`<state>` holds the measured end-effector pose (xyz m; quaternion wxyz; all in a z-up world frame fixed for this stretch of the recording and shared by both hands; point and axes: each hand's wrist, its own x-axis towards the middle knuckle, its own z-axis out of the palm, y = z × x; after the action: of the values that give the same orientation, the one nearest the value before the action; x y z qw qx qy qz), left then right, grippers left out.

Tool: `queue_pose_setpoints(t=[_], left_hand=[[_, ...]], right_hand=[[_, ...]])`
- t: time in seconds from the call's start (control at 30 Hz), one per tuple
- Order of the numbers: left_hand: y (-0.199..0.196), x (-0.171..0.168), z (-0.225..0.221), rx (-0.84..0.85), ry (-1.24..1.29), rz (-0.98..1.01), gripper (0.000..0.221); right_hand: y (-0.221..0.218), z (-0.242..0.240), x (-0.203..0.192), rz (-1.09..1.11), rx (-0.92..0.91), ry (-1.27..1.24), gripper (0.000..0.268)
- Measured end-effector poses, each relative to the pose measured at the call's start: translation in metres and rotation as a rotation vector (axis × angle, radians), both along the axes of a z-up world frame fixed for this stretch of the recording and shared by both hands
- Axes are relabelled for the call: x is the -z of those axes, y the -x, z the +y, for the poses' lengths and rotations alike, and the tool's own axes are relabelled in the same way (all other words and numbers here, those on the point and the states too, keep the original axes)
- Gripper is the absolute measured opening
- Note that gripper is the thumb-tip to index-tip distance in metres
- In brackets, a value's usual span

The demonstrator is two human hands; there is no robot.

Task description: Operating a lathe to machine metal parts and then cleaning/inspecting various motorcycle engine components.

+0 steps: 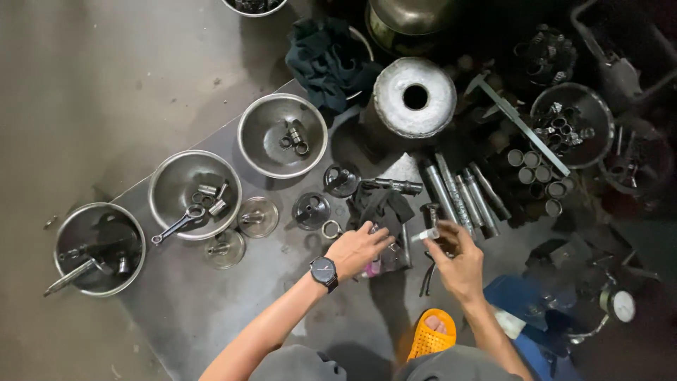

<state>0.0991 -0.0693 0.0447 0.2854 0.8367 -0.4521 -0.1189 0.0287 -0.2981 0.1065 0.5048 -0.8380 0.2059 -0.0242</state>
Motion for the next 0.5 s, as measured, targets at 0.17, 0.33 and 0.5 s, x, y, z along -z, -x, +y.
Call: queue_pose_setpoints(t=[0.17,0.33,0.5], left_hand=[[0.003,0.010,-0.003,0.064,-0.035,-0.041,0.046],[0.010,0.004,0.012,0.019,0.065,-0.052,0.025],[0.017,-0.016,0.025,0.005,0.035,0.016,0.023]], right_hand=[[0.020,0.007,0.012,0.102,0.106,-0.014,0.029],[0.025,0.024,0.013,0.106,0.045,0.017,0.019],[0.017,0.040,0.003,0.003,-0.065,-0.017,0.017]])
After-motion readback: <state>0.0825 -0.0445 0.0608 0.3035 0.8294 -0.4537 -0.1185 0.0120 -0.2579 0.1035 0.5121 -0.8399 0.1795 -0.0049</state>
